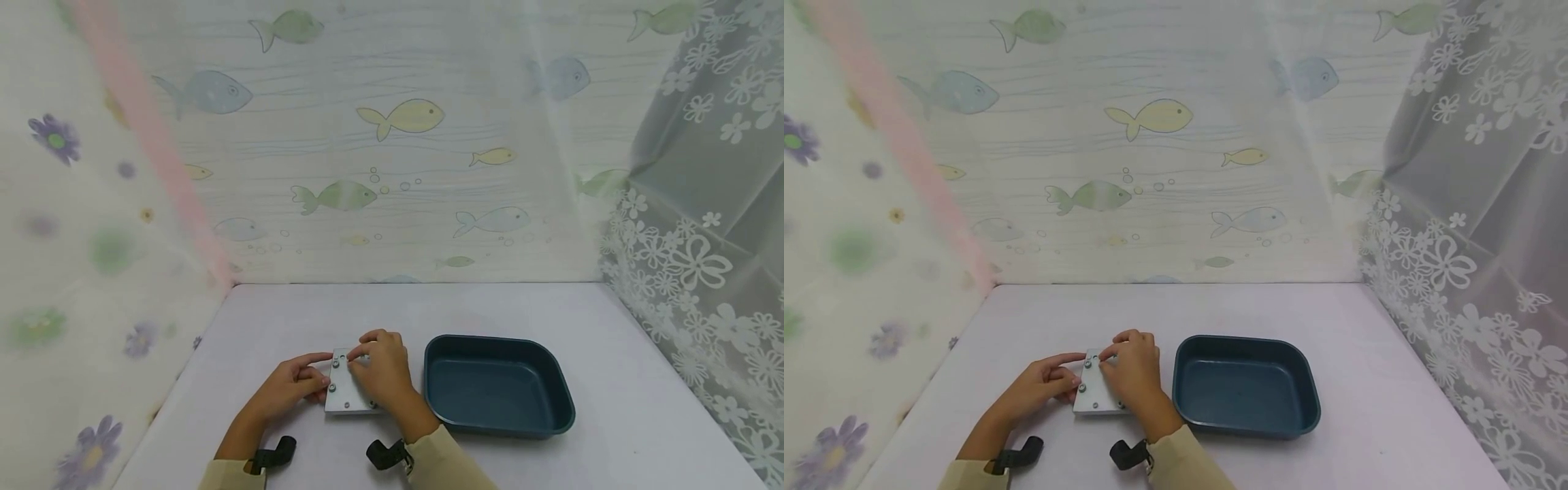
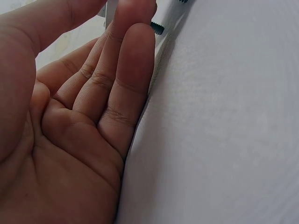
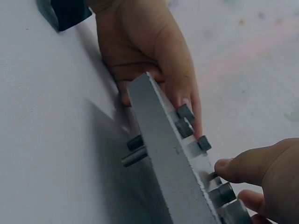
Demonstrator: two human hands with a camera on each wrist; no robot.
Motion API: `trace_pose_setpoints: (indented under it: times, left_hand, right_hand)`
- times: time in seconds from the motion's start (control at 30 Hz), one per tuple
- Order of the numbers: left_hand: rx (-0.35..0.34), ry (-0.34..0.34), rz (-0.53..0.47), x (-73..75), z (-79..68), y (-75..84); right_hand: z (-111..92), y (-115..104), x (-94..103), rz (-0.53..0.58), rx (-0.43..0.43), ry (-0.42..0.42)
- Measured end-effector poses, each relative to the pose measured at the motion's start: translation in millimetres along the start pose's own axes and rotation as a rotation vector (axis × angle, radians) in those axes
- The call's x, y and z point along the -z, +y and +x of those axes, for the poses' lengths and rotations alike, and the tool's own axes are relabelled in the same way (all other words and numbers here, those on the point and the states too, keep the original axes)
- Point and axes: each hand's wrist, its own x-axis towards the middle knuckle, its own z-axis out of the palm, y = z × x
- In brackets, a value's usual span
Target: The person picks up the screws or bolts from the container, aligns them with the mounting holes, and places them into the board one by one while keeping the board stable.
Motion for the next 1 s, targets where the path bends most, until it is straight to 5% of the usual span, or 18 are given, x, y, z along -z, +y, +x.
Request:
trace_pose_setpoints:
  times: [0.4, 0.67, 0.83, 1.0]
  left_hand:
    - [0.013, -0.005, 0.004, -2.6, 3.0, -0.5]
    - [0.048, 0.079, 0.074, 5.0, 15.0, 8.9]
    - [0.051, 0.174, 0.452, -5.3, 15.5, 26.7]
    - [-0.038, 0.16, 0.906, -9.8, -1.3, 58.0]
  right_hand:
    - [-2.9, 2.3, -3.9, -0.053, -0.035, 0.007]
    - [-2.6, -6.5, 31.2, 0.013, 0.046, -0.092]
    - [-13.3, 9.6, 78.2, -0.162, 0.121, -0.207]
    - [-27.6, 55.4, 125.3, -0.4, 0.159, -0.229]
